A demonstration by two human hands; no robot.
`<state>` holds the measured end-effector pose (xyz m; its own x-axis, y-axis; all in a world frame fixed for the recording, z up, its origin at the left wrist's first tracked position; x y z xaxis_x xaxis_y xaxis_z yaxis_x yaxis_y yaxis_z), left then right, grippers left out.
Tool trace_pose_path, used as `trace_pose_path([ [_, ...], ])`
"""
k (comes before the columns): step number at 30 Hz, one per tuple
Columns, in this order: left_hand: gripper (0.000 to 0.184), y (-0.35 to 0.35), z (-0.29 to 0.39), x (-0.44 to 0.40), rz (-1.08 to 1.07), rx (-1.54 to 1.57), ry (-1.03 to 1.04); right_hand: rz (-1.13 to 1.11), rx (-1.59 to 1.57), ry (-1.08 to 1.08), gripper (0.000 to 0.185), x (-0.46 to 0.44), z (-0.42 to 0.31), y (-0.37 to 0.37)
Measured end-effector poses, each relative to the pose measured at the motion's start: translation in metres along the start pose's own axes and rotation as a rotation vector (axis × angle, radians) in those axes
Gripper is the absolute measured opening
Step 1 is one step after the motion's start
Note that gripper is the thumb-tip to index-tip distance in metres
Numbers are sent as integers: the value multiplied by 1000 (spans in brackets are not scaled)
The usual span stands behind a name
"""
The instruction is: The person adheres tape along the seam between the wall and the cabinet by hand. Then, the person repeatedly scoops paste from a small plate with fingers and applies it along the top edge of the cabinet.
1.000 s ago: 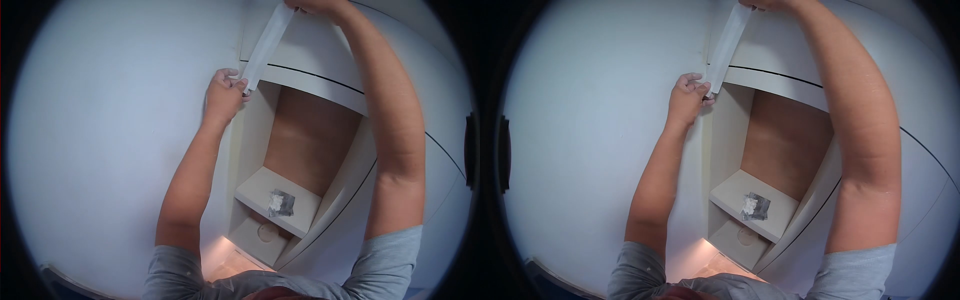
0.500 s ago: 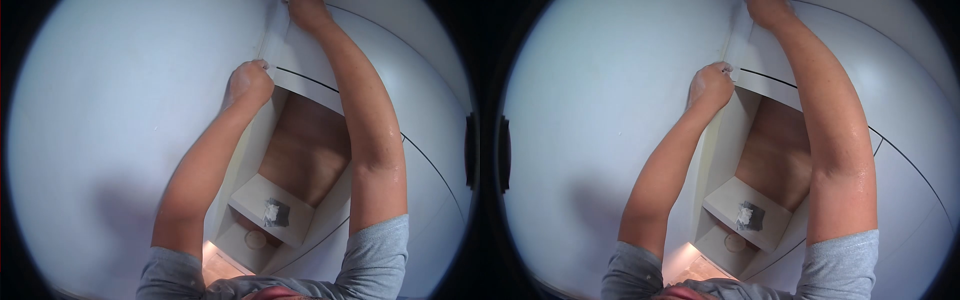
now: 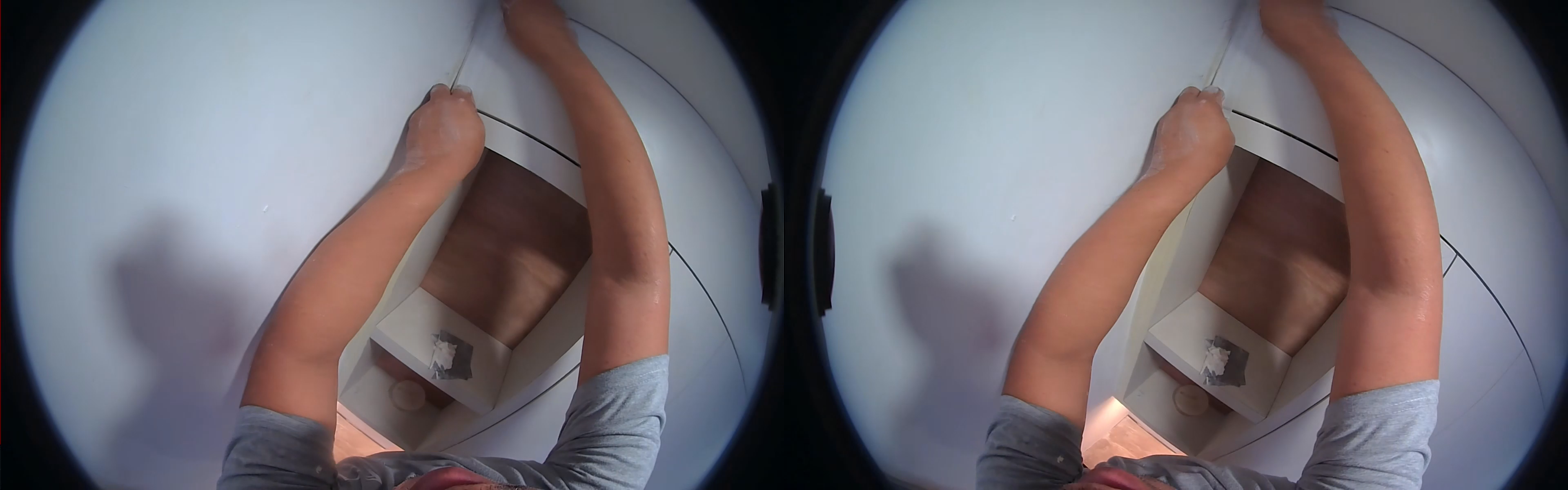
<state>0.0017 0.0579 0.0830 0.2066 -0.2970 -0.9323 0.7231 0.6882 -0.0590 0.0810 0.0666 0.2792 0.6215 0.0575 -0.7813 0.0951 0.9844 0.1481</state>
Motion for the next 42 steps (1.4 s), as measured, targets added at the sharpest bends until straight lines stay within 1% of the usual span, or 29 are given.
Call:
trace_pose_path([
  [1, 21, 2, -1, 0, -1, -15, 7, 4, 34, -35, 26, 2, -3, -1],
  [4, 21, 1, 0, 1, 7, -33, 9, -7, -11, 51, 26, 2, -4, -4],
  [7, 20, -1, -1, 5, 10, -12, -25, -42, 100, -9, 26, 0, -9, -1],
  [10, 19, 1, -3, 6, -11, -21, -35, 5, 115, -56, 26, -2, -11, 7],
  [13, 19, -1, -2, 8, 0, -65, -17, -69, 15, 62, 25, -2, -10, 5],
  [16, 18, -4, -3, 5, -4, -72, -20, -86, 192, -90, 25, -4, -16, 11],
  [19, 17, -8, -2, 7, 16, -95, -25, -27, 55, 0, 26, -4, -17, 9],
  [22, 16, -11, -1, 8, 19, -114, -28, -46, 54, 26, 28, -4, -19, 7],
  [25, 16, -14, -3, 10, -21, -116, -41, -64, -24, 126, 28, -2, -17, 7],
  [31, 17, -10, -6, 8, -44, -88, -61, 15, -42, 116, 29, -6, -17, 14],
  [34, 18, -12, -6, 9, -32, -88, -58, 64, 226, -99, 28, -7, -28, 17],
  [37, 17, -8, -10, 4, -64, -74, -56, 8, 309, -67, 27, -9, -27, 25],
  [40, 16, -6, -11, 3, -52, -72, -50, -32, 158, 48, 28, -10, -29, 18],
  [42, 15, -4, -11, 2, -24, -69, -45, -36, 173, 39, 27, -10, -32, 17],
])
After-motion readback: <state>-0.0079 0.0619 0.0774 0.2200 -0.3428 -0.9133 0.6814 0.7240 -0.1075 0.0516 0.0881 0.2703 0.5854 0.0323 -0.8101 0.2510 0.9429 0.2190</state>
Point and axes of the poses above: each hand's wrist, its own x-axis away from the middle knuckle, its own y-axis out of the palm, z = x × y, the point moved 5 cm from there along -x, towards the middle knuckle, and after that the axes turned 10 degrees about x, right-handed, at the moved point
